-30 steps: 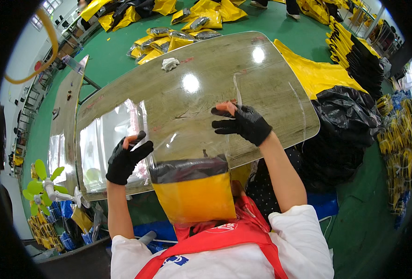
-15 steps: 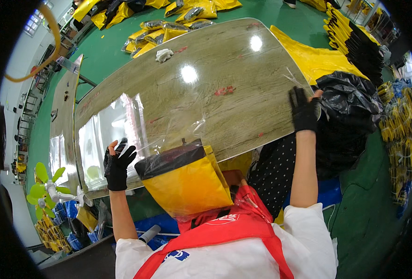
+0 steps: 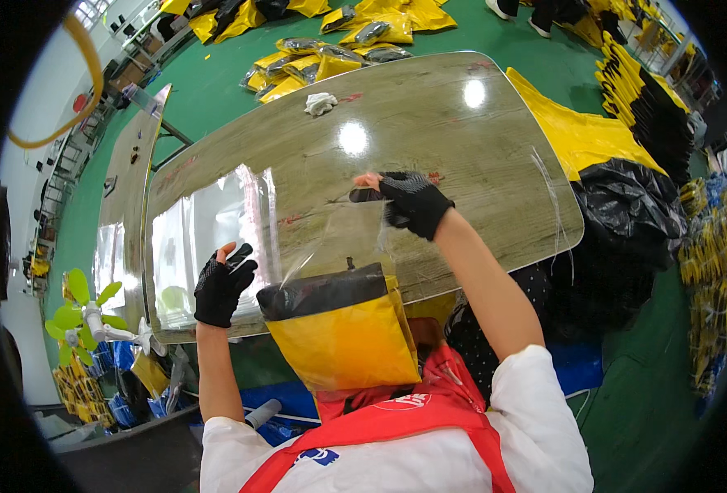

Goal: The person folds yellow and black bags, places them into clear plastic bags, and seals them. The process is repeated multiple times with consistent folding and sealing actions.

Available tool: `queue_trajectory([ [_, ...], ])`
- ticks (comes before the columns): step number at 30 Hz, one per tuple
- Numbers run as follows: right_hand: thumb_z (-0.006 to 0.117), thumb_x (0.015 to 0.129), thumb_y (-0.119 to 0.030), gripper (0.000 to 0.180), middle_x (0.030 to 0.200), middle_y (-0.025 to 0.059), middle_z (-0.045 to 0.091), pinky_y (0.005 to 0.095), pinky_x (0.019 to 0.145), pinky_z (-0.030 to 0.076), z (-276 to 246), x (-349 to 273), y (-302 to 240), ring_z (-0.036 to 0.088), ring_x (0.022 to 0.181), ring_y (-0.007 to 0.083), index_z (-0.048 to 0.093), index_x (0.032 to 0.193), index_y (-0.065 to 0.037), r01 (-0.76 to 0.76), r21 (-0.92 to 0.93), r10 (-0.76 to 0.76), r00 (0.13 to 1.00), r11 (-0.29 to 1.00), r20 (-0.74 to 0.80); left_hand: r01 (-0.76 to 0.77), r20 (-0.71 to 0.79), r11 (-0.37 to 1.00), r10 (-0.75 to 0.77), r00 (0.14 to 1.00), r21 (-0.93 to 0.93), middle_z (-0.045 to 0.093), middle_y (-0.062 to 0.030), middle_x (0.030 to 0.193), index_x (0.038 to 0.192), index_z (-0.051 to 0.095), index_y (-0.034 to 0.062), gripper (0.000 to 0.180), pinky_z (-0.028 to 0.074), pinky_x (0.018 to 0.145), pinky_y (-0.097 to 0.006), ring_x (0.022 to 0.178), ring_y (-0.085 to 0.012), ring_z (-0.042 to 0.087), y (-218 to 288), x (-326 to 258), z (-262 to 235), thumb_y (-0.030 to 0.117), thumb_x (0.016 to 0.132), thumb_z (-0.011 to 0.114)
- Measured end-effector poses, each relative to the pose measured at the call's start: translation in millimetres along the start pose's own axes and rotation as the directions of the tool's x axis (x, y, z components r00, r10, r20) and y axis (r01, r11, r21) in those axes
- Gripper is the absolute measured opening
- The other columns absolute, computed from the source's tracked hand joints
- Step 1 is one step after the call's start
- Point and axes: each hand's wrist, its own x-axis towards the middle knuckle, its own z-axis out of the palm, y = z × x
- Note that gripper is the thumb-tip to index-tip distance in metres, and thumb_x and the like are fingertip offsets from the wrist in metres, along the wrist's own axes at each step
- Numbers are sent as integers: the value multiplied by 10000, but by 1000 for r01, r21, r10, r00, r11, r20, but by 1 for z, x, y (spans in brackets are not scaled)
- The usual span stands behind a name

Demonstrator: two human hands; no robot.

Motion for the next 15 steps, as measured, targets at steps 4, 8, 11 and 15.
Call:
queue_trajectory([
  [4,538,909,-329,375,1142,115,583,319,856,491,10,-29,22,570,1070,223,589,1107,-15,144,149,-147,989,978,12,-188,43,979,191,981,-73,559,-212,1148,1140,490,-35,393,493,866,-400,1020,-312,590,-19,-3,-3,306,951,444],
  [8,661,771,-138,269,1218,132,563,411,1039,324,-9,-89,45,466,1202,327,637,1038,-110,483,-725,-335,873,491,355,-375,459,906,253,852,197,472,-237,1287,888,597,-4,188,348,1013,-415,1238,-322,426,-32,-40,-41,179,877,554],
  [11,658,717,-69,301,1234,118,553,413,1021,339,-19,-118,45,468,1190,329,645,1006,-152,463,-883,-324,826,-77,461,-405,482,394,-115,869,825,423,-176,1360,986,648,24,222,380,970,-363,1240,-302,434,13,-69,-24,3,791,543],
  [15,650,696,-72,287,1188,101,569,404,951,398,-10,-121,18,537,1065,307,633,977,-130,208,-955,-448,848,-209,283,-256,217,518,135,967,816,518,-150,1277,1105,621,15,303,404,948,-325,1142,-244,528,48,-65,-28,-23,846,468],
])
